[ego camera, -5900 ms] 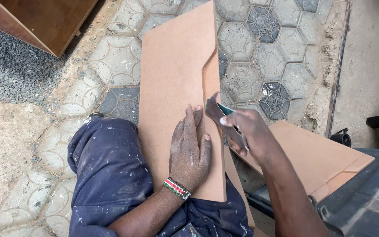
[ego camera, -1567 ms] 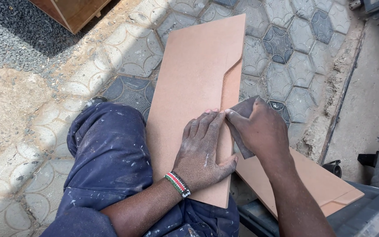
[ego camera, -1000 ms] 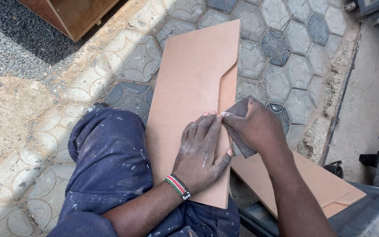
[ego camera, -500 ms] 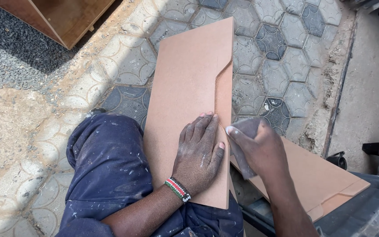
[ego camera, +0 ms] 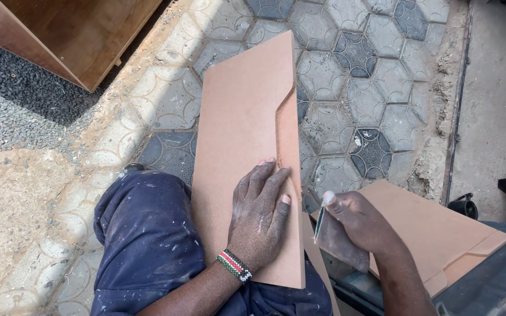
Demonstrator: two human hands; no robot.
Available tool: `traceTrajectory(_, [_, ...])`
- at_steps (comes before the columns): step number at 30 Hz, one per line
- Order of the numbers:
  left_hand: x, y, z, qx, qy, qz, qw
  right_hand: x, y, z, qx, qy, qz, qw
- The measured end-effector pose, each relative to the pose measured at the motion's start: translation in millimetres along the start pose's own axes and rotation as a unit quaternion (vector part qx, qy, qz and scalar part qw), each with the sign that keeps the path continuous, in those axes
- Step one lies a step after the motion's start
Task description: The person sits on the ground and sands the edges and surfaces of a rectangular wooden board using a sanding block. They rotate the board to smooth different sides and then place it on a stack of similar boards.
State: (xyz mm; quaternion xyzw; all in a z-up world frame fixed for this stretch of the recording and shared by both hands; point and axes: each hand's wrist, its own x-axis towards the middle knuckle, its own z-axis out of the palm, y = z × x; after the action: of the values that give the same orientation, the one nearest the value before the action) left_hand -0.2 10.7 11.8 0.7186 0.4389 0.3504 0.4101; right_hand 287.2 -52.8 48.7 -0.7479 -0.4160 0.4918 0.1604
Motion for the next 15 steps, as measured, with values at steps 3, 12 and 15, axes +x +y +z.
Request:
traceTrajectory(3, [1, 1, -2, -0.019, 0.017, -0.003, 1.000, 38, -39, 30, -0.117, -0.056, 0.001, 0.992])
traceTrajectory(12, [4, 0, -2, -0.025, 0.023, -0.003, 0.999, 44, -81, 6, -0.129, -0.094, -0.010, 0.987])
traceTrajectory(15, [4, -1, -2, -0.011, 0.009, -0.005, 1.000, 53, -105, 23, -0.150, 0.061, 0.073, 0.984])
